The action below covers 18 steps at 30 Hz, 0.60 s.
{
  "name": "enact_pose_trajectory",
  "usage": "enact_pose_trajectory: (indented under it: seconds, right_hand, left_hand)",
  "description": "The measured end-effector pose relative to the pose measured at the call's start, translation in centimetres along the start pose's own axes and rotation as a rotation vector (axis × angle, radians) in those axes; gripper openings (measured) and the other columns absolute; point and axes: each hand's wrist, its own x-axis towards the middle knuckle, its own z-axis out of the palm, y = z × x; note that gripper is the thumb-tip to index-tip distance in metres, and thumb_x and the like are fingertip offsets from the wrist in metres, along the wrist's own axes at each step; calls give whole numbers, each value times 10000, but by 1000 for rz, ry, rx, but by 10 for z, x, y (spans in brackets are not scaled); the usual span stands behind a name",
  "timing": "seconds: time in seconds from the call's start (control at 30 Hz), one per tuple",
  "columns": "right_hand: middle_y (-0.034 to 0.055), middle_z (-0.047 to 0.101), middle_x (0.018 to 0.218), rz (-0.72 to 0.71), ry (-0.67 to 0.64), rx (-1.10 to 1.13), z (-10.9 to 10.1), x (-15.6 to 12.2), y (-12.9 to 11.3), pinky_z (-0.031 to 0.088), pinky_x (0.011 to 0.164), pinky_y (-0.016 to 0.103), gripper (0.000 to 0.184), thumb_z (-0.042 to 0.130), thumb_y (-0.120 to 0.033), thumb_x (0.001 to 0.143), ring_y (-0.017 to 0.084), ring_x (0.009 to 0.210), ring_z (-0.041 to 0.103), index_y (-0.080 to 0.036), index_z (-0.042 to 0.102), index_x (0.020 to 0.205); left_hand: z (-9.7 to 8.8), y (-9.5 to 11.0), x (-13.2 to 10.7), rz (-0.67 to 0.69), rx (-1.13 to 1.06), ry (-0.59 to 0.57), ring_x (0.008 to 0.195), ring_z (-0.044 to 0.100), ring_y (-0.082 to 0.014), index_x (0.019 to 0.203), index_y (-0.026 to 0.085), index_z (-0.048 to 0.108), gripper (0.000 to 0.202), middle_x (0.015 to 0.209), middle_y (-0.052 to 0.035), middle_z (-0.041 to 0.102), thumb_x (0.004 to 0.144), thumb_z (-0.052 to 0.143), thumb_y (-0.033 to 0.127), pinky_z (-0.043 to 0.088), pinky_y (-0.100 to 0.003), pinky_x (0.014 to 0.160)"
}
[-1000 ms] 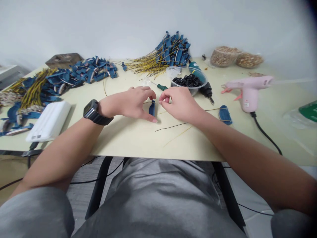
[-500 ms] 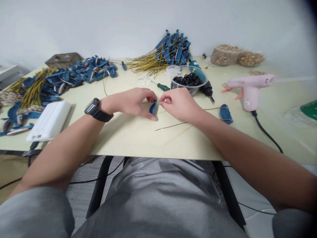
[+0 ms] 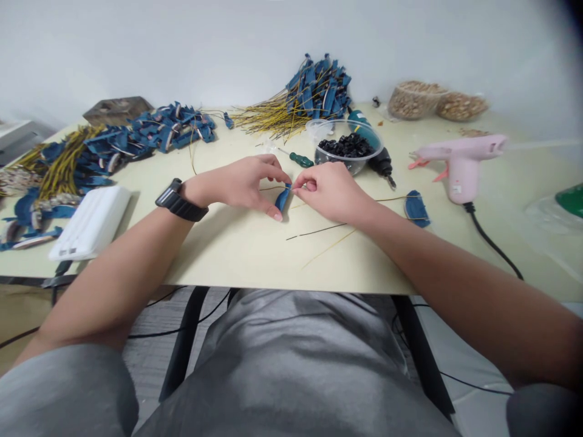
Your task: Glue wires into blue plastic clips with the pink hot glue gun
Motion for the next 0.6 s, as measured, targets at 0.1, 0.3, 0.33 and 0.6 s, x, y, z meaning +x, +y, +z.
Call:
enact_pose_trajectory:
  seconds: [0.1,0.3,0.33,0.6]
  right_hand:
    - [40,722,764,6,-4,-1,1,0,-1,452,830,348,191,746,-212,995,202,773,640,-183,932,1029]
    - [36,716,761,-3,8,9,3,1,2,443,812,345,204,741,-208,996,188,747,614,-180,938,1037]
    - [36,719,765,-3,8,15,3,2,2,442,809,347,204,740,-214,997,187,745,611,-180,938,1036]
    - [30,705,756,32,7,75,5,5,2,444,789,354,194,742,-215,989,177,726,584,-183,932,1007]
  left_hand:
    - [-1,1,0,-14,24,-18,1163,693,-325,1385,293,842,941,1307,-114,763,723,822,960,511,-405,1047]
    - [-2,3,0,-10,40,-24,1140,709,-310,1390,283,842,906,1276,-107,787,747,828,921,509,-386,1023]
    - [-2,3,0,-13,44,-24,1140,712,-309,1387,288,842,903,1275,-103,791,746,826,924,509,-384,1021]
    - [-1,2,-1,-21,41,-30,1158,728,-300,1397,287,839,910,1306,-93,814,762,803,937,507,-371,1032]
